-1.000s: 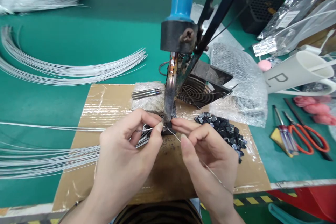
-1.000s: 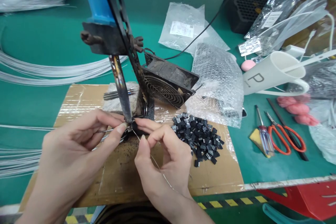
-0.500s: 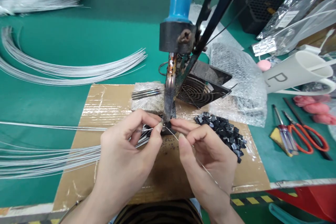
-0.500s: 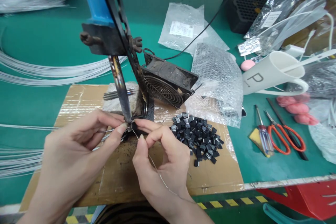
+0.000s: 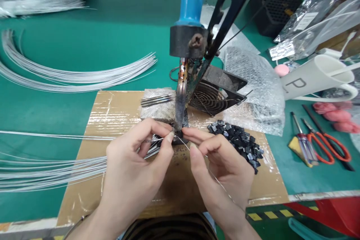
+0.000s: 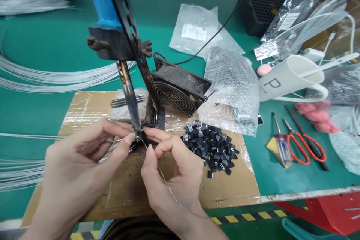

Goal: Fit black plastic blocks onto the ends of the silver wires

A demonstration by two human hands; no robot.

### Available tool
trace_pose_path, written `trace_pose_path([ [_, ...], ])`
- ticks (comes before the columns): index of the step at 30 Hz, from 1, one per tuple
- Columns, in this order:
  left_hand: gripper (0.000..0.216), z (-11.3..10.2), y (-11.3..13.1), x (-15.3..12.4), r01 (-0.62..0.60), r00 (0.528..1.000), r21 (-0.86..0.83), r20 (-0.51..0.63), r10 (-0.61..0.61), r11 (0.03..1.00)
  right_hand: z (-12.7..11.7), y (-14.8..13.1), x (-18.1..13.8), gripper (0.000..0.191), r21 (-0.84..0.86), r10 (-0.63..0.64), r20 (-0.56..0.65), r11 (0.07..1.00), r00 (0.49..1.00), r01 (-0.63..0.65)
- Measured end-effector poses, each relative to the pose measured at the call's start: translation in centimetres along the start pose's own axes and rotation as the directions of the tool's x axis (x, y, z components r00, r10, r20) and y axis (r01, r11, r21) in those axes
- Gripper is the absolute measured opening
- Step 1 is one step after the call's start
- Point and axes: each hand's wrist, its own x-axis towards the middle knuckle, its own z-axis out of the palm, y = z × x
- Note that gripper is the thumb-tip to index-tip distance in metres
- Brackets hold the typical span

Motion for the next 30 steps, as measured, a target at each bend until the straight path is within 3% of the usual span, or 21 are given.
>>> trace_pose_path([
  [23, 0.010, -0.24, 0.00, -0.21, -0.019, 1.000, 0.027, -0.003, 0.019, 0.999, -0.05, 0.33, -0.15, 0.019, -0.029, -0.047, 0.022, 0.998, 0.999, 0.048],
  [30, 0.010, -0.10, 0.07, -0.08, -0.042, 0.999, 0.031, -0.001, 0.042, 0.999, 0.19, 0.05, -0.06, 0.019, -0.046, -0.049, -0.022, 0.998, 0.999, 0.048],
])
